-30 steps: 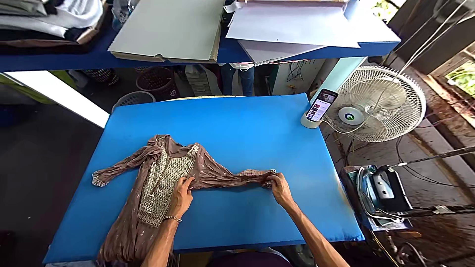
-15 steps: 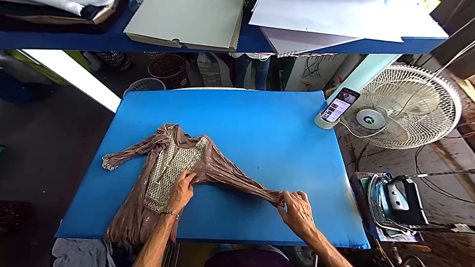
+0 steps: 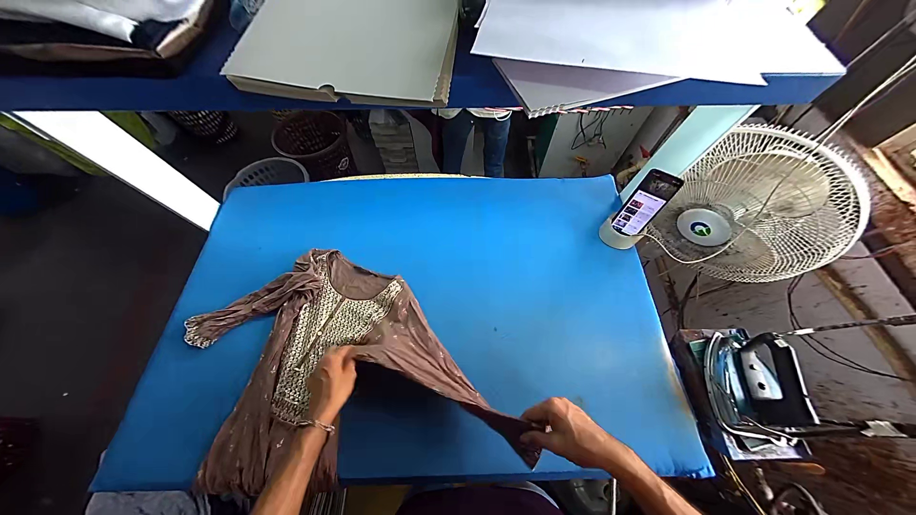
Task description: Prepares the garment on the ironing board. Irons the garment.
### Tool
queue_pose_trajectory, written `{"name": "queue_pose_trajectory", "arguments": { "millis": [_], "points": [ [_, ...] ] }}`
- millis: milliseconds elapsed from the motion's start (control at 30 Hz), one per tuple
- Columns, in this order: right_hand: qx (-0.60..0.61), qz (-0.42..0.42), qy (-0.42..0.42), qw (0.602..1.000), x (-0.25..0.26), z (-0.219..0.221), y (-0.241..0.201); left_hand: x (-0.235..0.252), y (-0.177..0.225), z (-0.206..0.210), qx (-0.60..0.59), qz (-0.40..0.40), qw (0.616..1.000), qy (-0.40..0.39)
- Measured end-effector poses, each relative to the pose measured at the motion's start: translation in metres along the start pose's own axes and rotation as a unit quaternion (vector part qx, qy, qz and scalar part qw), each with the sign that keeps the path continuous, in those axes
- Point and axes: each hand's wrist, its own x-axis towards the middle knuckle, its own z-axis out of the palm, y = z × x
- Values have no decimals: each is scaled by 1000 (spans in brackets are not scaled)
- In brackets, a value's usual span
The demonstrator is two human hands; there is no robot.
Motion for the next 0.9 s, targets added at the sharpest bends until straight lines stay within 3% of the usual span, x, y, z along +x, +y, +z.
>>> {"name": "queue_pose_trajectory", "arguments": {
  "millis": [33, 100, 200, 233, 300, 433, 500, 633, 767, 900],
  "points": [
    [55, -12, 11, 998, 15, -3, 6, 12, 2, -17, -45, -38, 998, 2],
    [51, 12, 109, 993, 51, -12, 11, 39, 5, -46, -93, -73, 992, 52],
    [-25, 9, 333, 943, 89, -36, 8, 53, 24, -89, -67, 49, 982, 171],
    [-59, -10, 393, 918, 91, -43, 14, 51, 29, -94, -44, 106, 977, 182],
    [-121, -34, 466, 876, 81, -47, 48, 38, 24, -76, 0, 171, 976, 133],
    [-183, 8, 507, 842, 19, -11, 129, 2, 14, 9, 48, 136, 986, -88],
    [-180, 40, 514, 838, -14, 18, 152, -16, 41, 34, 50, 144, 985, -77],
    [-123, 110, 527, 834, -45, 51, 151, -21, 118, 78, 38, 272, 961, -34],
    [25, 208, 525, 825, -28, 34, 130, 6, 153, 127, 48, 315, 947, -47],
    [225, 220, 538, 782, 2, 6, 116, 20, 161, 128, 28, 298, 952, -68]
  ]
}}
